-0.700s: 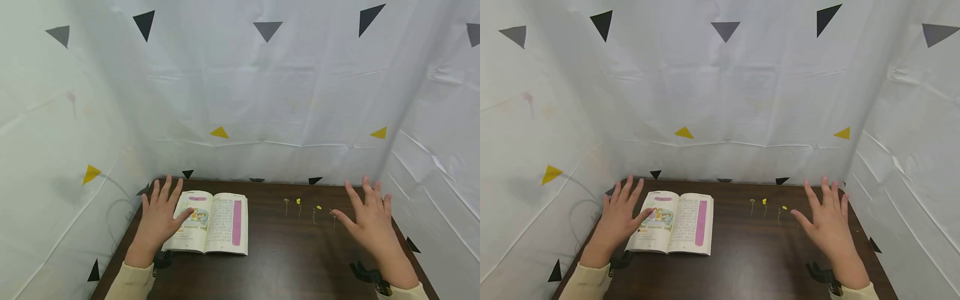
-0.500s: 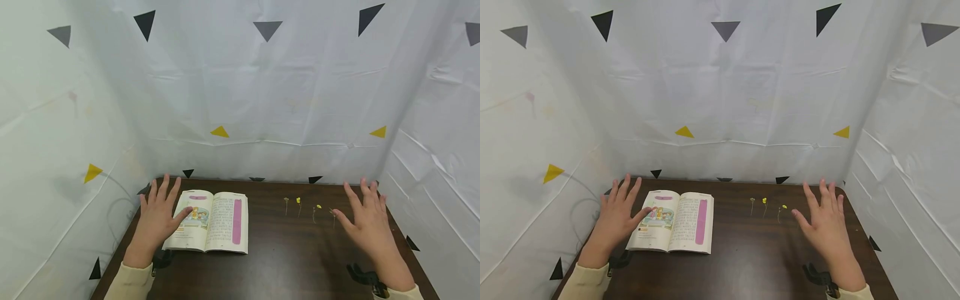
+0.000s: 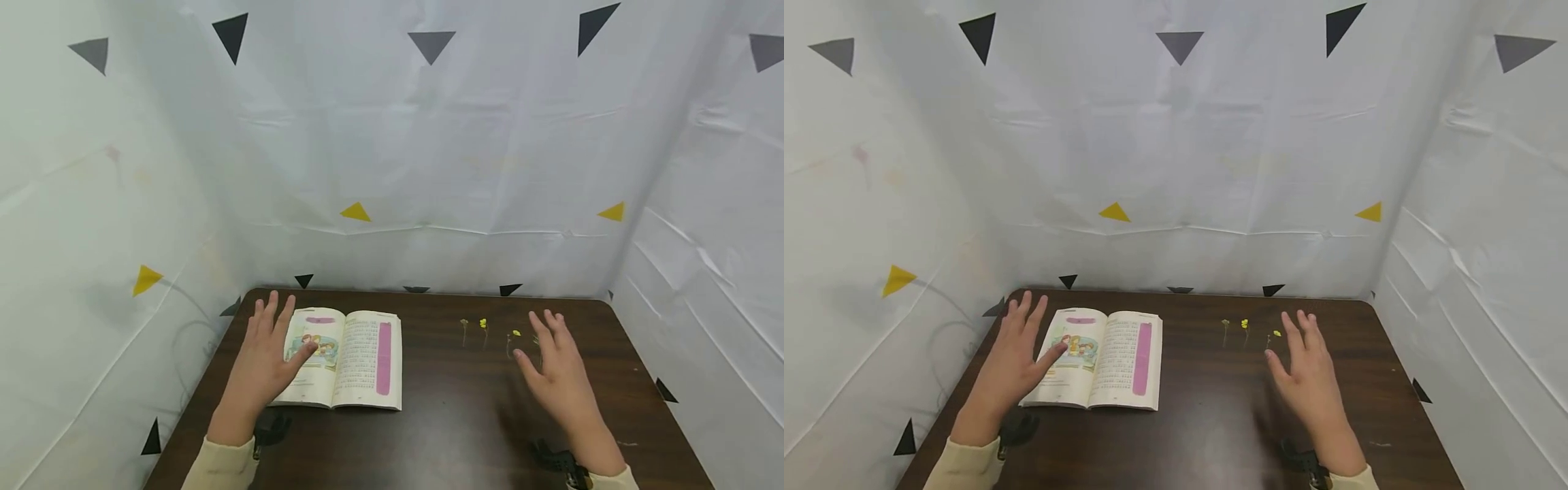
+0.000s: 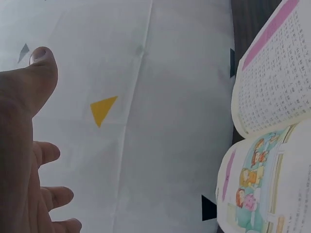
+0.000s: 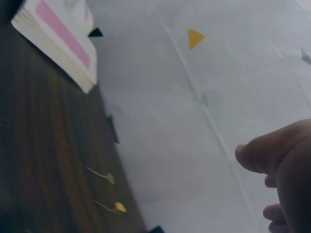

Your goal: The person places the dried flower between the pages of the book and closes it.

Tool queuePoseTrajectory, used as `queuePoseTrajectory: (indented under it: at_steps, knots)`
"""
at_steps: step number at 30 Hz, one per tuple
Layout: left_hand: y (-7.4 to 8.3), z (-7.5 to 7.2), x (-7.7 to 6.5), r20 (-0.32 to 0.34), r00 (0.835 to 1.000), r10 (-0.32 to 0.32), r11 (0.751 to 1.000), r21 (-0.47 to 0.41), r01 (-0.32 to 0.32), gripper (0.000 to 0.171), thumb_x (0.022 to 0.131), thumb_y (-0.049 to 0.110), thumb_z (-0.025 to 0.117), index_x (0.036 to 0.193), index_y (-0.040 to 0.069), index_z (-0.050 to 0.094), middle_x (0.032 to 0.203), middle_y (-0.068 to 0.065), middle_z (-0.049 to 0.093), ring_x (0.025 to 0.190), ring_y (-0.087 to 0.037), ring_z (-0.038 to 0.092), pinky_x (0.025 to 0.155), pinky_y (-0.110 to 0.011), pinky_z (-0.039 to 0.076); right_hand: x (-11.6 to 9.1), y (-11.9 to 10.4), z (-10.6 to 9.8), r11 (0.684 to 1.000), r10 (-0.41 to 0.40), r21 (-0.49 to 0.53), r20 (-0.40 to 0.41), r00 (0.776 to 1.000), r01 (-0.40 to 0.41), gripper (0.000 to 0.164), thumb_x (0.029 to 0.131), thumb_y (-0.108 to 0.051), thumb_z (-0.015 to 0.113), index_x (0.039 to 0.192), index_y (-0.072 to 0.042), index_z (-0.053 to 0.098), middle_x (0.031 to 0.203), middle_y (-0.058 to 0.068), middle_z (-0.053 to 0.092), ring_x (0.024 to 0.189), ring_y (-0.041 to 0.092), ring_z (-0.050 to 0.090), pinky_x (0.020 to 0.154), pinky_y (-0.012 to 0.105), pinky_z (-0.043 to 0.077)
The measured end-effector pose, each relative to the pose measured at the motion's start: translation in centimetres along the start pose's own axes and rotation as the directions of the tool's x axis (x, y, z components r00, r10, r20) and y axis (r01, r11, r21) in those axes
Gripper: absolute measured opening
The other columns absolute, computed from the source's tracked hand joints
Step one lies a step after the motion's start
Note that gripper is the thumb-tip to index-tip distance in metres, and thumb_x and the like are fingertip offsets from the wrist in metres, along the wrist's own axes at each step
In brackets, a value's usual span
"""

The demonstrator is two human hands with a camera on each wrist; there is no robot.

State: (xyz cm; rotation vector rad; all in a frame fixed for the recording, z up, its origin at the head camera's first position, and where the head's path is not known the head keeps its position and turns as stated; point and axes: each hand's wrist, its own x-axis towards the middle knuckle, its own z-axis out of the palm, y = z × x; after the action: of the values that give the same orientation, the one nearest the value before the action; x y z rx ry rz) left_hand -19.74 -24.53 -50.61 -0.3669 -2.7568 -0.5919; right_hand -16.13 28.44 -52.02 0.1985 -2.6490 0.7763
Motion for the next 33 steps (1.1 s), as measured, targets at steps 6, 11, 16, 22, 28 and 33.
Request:
queuePoseTrajectory:
  at_steps: [6,11,16,22,28,33]
  knots:
    - [1.2,2.6,-0.5,0.096,0.994,-0.043,0.994,-0.096,0.052,0.104,0.100,0.065,0.070,0.177,0.025,0.013,0.185,-0.017,0.007,0.168,-0.048,0.017,0.125,-0.073,0.034,0.0,0.1,3.3,0.983,0.156,0.089,0.042,0.987,-0.159,0.059,0.109,-0.028,0.069,0.160,-0.006,0.049,0.131,0.020,0.068,0.112,0.039,0.068,0.087,0.057,0.058]
    - [3.2,5.4,-1.4,0.113,0.993,-0.016,0.989,-0.147,0.033,0.102,0.099,0.064,0.072,0.176,0.018,0.022,0.183,-0.019,0.016,0.167,-0.046,0.024,0.125,-0.071,0.036,0.8,1.2,5.6,0.959,0.243,0.138,0.046,0.969,-0.247,0.040,0.107,-0.025,0.071,0.140,-0.006,0.063,0.103,0.011,0.079,0.077,0.017,0.070,0.066,0.033,0.053]
    - [5.2,7.9,-2.0,0.149,0.989,0.002,0.980,-0.197,0.028,0.100,0.098,0.058,0.076,0.174,0.016,0.027,0.182,-0.016,0.020,0.169,-0.045,0.020,0.126,-0.069,0.035,2.1,2.3,7.6,0.942,0.290,0.154,0.074,0.954,-0.298,0.035,0.105,-0.025,0.073,0.133,-0.005,0.068,0.099,0.011,0.079,0.072,0.015,0.066,0.065,0.032,0.050]
    - [6.9,10.7,-2.0,0.197,0.980,0.017,0.988,-0.153,0.013,0.104,0.096,0.068,0.073,0.173,0.012,0.030,0.182,-0.018,0.020,0.170,-0.047,0.014,0.132,-0.069,0.026,3.6,2.5,9.9,0.896,0.378,0.201,0.119,0.918,-0.395,0.033,0.104,-0.025,0.071,0.128,-0.003,0.068,0.093,0.011,0.077,0.065,0.015,0.065,0.060,0.032,0.051]
    - [7.5,13.7,-2.4,0.184,0.983,-0.001,1.000,0.016,-0.002,0.114,0.091,0.081,0.068,0.169,0.005,0.036,0.178,-0.026,0.026,0.165,-0.056,0.019,0.130,-0.074,0.023,4.0,2.2,12.0,0.850,0.433,0.258,0.155,0.888,-0.460,0.029,0.105,-0.021,0.068,0.125,0.000,0.065,0.092,0.014,0.077,0.053,0.015,0.066,0.052,0.033,0.057]
    - [7.1,14.8,-2.7,0.185,0.982,-0.025,0.997,0.083,0.010,0.118,0.087,0.082,0.072,0.167,0.002,0.039,0.176,-0.029,0.028,0.163,-0.057,0.024,0.127,-0.075,0.027,4.9,2.0,13.7,0.847,0.422,0.276,0.169,0.891,-0.453,0.020,0.103,-0.017,0.071,0.116,-0.002,0.069,0.088,0.013,0.077,0.052,0.016,0.066,0.051,0.033,0.057]
